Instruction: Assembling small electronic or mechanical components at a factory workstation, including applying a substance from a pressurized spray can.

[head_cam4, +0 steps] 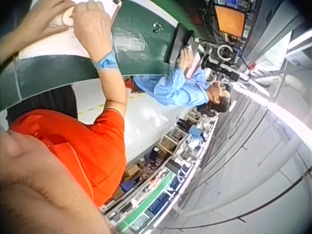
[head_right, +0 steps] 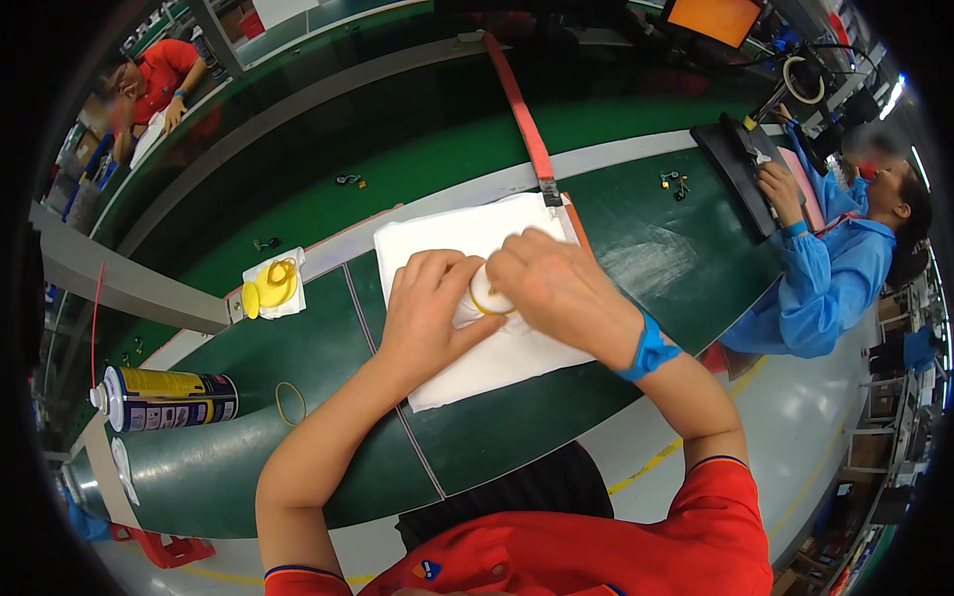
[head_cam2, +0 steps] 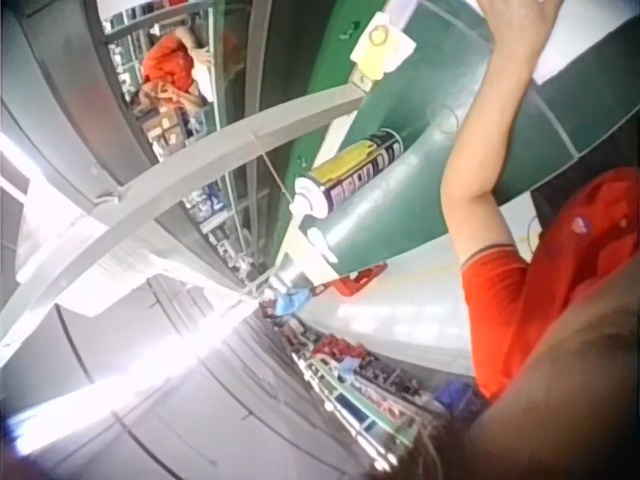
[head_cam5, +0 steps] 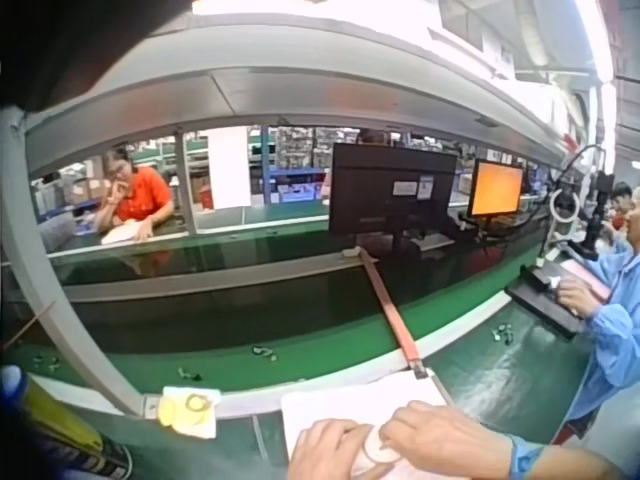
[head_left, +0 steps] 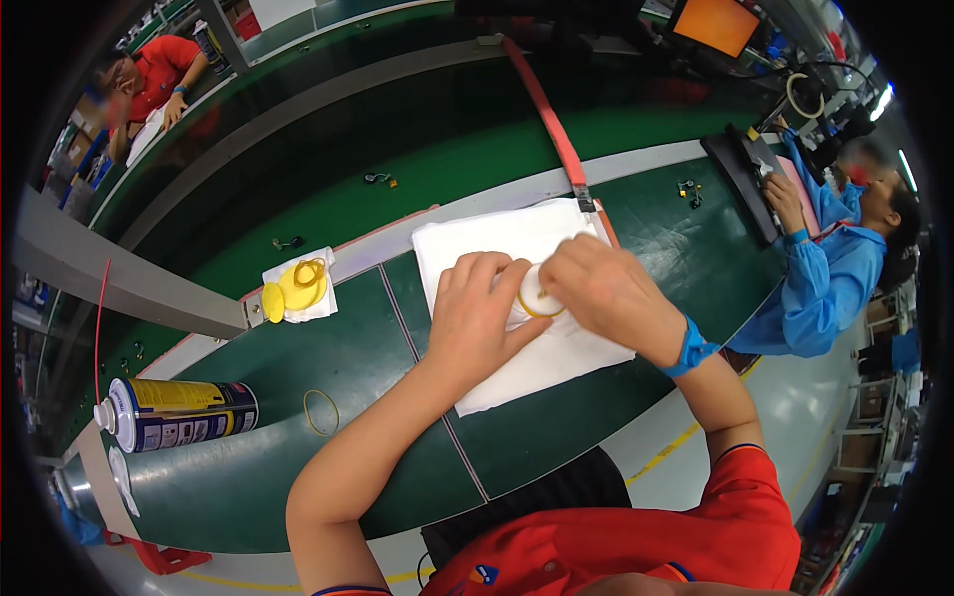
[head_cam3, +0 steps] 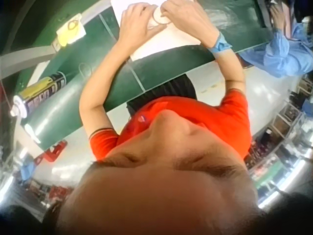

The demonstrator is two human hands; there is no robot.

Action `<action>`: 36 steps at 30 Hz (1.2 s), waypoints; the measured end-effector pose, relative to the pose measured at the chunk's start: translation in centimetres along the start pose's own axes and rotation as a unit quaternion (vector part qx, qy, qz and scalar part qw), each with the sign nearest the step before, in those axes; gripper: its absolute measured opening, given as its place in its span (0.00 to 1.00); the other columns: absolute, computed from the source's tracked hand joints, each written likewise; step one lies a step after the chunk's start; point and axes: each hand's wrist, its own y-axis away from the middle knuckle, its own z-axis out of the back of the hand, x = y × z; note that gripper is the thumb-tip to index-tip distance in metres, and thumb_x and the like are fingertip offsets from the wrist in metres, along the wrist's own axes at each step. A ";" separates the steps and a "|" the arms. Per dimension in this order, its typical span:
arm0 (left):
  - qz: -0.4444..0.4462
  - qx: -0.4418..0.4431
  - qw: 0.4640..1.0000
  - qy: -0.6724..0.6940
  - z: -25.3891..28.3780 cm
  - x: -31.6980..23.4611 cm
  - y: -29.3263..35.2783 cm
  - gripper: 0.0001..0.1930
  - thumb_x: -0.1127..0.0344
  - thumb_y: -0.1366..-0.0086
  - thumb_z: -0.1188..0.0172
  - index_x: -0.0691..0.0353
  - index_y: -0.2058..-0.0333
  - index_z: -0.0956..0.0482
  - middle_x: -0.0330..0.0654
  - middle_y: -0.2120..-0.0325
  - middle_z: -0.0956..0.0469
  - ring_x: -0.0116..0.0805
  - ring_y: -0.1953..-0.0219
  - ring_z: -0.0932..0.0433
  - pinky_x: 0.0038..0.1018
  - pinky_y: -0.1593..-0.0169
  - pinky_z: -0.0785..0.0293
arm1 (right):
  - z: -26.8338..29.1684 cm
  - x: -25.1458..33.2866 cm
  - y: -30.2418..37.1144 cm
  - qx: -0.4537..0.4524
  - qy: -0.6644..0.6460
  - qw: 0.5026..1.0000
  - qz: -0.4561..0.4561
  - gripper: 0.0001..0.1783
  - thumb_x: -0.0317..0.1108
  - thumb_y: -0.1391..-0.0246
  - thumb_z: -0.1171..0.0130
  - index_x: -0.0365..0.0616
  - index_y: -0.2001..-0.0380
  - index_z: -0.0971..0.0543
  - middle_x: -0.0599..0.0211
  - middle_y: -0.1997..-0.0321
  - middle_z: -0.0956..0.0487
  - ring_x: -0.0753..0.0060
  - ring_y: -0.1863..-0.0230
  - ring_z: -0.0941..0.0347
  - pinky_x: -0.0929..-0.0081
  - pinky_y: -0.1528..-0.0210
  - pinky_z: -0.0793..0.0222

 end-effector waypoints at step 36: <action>-0.014 -0.016 1.000 -0.007 0.0 -0.2 0.2 0.28 0.56 0.49 0.25 0.60 0.51 0.22 0.45 0.55 0.26 0.45 0.49 0.29 0.39 0.48 0.33 | -2.3 -5.9 -1.7 -0.083 0.119 0.989 0.001 0.05 0.25 0.51 0.35 0.40 0.71 0.22 0.60 0.67 0.24 0.54 0.60 0.27 0.62 0.57 0.28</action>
